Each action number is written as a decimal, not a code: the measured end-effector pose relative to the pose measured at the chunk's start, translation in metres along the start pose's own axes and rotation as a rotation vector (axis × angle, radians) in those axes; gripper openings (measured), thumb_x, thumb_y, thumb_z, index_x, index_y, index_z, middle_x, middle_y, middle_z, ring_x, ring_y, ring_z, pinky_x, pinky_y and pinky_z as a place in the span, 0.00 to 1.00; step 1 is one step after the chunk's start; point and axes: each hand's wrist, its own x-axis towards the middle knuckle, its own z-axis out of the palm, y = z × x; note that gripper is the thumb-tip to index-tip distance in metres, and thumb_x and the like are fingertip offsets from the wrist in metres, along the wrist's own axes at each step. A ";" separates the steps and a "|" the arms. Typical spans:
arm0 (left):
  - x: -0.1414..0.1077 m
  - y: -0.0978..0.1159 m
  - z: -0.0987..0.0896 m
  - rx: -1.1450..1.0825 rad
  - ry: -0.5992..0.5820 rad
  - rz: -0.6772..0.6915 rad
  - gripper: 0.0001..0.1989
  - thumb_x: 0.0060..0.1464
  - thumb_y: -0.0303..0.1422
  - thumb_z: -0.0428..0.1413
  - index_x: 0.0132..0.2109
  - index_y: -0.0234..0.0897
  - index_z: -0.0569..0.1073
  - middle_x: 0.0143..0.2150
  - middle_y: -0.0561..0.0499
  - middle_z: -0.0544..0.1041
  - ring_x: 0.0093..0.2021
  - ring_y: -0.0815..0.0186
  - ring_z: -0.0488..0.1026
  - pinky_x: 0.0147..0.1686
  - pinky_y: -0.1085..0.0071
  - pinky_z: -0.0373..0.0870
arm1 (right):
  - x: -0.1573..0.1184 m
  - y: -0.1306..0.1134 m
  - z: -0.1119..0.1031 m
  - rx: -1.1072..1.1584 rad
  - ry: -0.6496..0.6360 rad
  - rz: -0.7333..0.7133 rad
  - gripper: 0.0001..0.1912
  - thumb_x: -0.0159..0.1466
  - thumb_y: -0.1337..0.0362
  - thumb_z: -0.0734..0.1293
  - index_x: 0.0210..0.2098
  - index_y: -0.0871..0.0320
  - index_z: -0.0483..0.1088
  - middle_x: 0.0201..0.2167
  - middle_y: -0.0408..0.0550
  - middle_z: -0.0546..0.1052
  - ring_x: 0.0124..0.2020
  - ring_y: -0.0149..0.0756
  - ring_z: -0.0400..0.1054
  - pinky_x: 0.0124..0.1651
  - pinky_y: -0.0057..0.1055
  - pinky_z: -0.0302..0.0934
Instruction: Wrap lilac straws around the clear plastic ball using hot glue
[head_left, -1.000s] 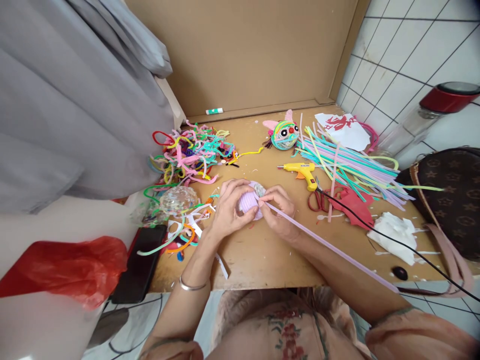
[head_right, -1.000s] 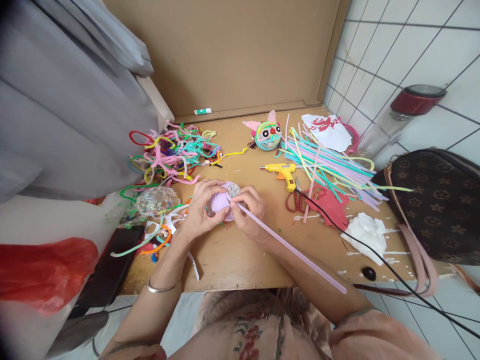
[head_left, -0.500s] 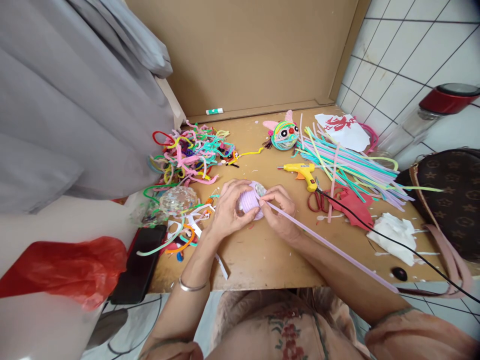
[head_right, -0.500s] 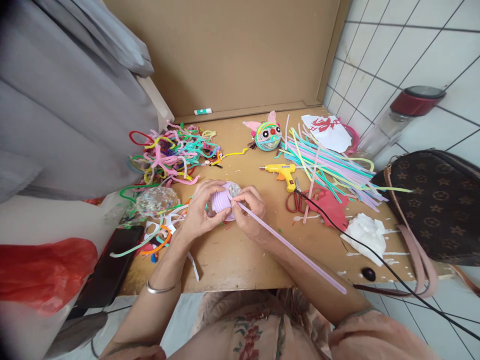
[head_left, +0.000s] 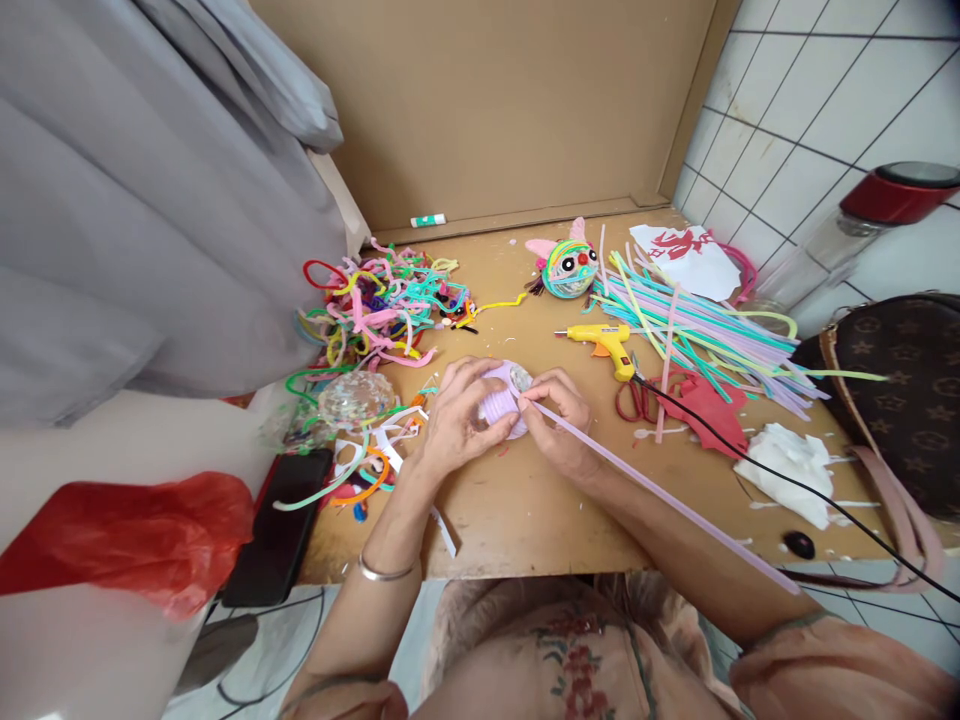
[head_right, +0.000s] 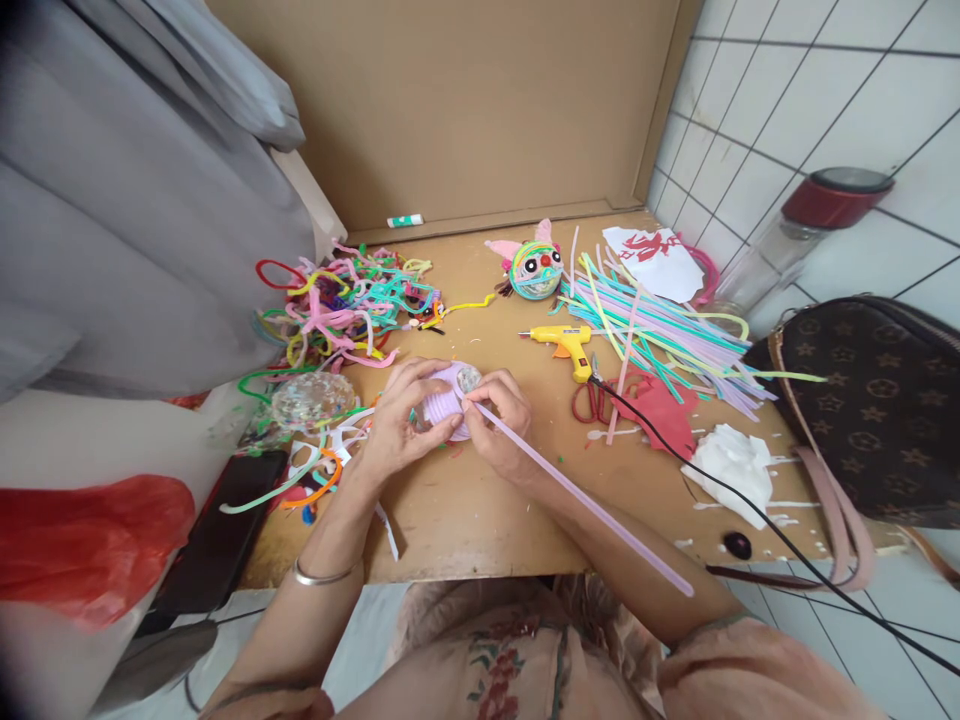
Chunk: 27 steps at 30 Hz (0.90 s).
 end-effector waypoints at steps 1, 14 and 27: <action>0.000 0.000 0.000 0.007 0.002 0.005 0.12 0.54 0.37 0.59 0.44 0.38 0.70 0.54 0.41 0.73 0.55 0.56 0.69 0.55 0.53 0.67 | 0.000 0.000 0.000 0.002 -0.001 -0.002 0.05 0.60 0.70 0.64 0.29 0.56 0.67 0.30 0.43 0.69 0.33 0.31 0.67 0.36 0.30 0.62; 0.000 0.003 0.000 0.056 0.023 0.060 0.10 0.55 0.36 0.59 0.43 0.38 0.71 0.53 0.41 0.74 0.54 0.56 0.70 0.54 0.54 0.69 | 0.000 0.002 0.000 0.009 0.000 -0.014 0.04 0.60 0.70 0.64 0.29 0.55 0.67 0.30 0.43 0.69 0.33 0.32 0.67 0.36 0.31 0.62; 0.001 0.005 0.002 0.034 0.007 -0.013 0.13 0.55 0.37 0.58 0.46 0.38 0.70 0.53 0.41 0.74 0.56 0.56 0.69 0.56 0.53 0.68 | 0.001 0.002 0.001 0.017 0.006 -0.010 0.05 0.59 0.71 0.64 0.29 0.56 0.66 0.29 0.43 0.68 0.33 0.31 0.66 0.36 0.31 0.61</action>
